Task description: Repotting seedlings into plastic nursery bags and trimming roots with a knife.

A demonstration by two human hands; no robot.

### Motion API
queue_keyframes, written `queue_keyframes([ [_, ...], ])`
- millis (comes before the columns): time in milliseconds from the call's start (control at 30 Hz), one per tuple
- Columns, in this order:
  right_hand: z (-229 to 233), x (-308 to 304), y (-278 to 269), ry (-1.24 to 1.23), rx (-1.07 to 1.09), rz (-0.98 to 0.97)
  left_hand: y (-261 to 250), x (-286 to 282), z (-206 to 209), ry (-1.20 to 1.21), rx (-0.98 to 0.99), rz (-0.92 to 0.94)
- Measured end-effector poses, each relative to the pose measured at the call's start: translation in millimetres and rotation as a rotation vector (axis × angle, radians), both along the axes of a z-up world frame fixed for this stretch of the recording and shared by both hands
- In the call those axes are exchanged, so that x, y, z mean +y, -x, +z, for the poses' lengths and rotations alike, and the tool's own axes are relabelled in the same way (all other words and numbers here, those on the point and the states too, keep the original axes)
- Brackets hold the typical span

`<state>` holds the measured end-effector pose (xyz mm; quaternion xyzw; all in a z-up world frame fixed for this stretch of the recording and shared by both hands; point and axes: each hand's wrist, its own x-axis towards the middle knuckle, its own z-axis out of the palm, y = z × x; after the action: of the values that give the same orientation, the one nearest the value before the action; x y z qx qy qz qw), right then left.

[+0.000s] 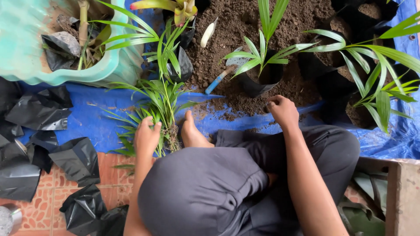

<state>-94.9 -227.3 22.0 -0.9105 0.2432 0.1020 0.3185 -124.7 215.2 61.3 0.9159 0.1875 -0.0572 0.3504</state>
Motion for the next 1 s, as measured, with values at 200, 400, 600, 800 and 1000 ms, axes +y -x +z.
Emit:
queue_keyframes([
  [200,22.4,7.7,3.9,-0.079,-0.034,0.024,-30.0,-20.0,-37.6,-0.252,0.139,0.010],
  [400,21.2,10.1,5.8,-0.040,-0.027,0.056,-43.6,-22.4,-62.3,-0.420,0.095,0.035],
  [600,24.4,8.5,8.2,-0.064,-0.040,0.066,-50.2,-18.3,-88.0,-0.367,0.031,0.081],
  [800,23.7,8.2,6.9,-0.093,-0.069,0.082,-55.2,0.6,-109.9,-0.287,-0.117,0.111],
  [1000,14.6,7.8,3.8,-0.040,-0.014,0.076,-40.6,1.0,-66.6,0.401,-0.271,0.267],
])
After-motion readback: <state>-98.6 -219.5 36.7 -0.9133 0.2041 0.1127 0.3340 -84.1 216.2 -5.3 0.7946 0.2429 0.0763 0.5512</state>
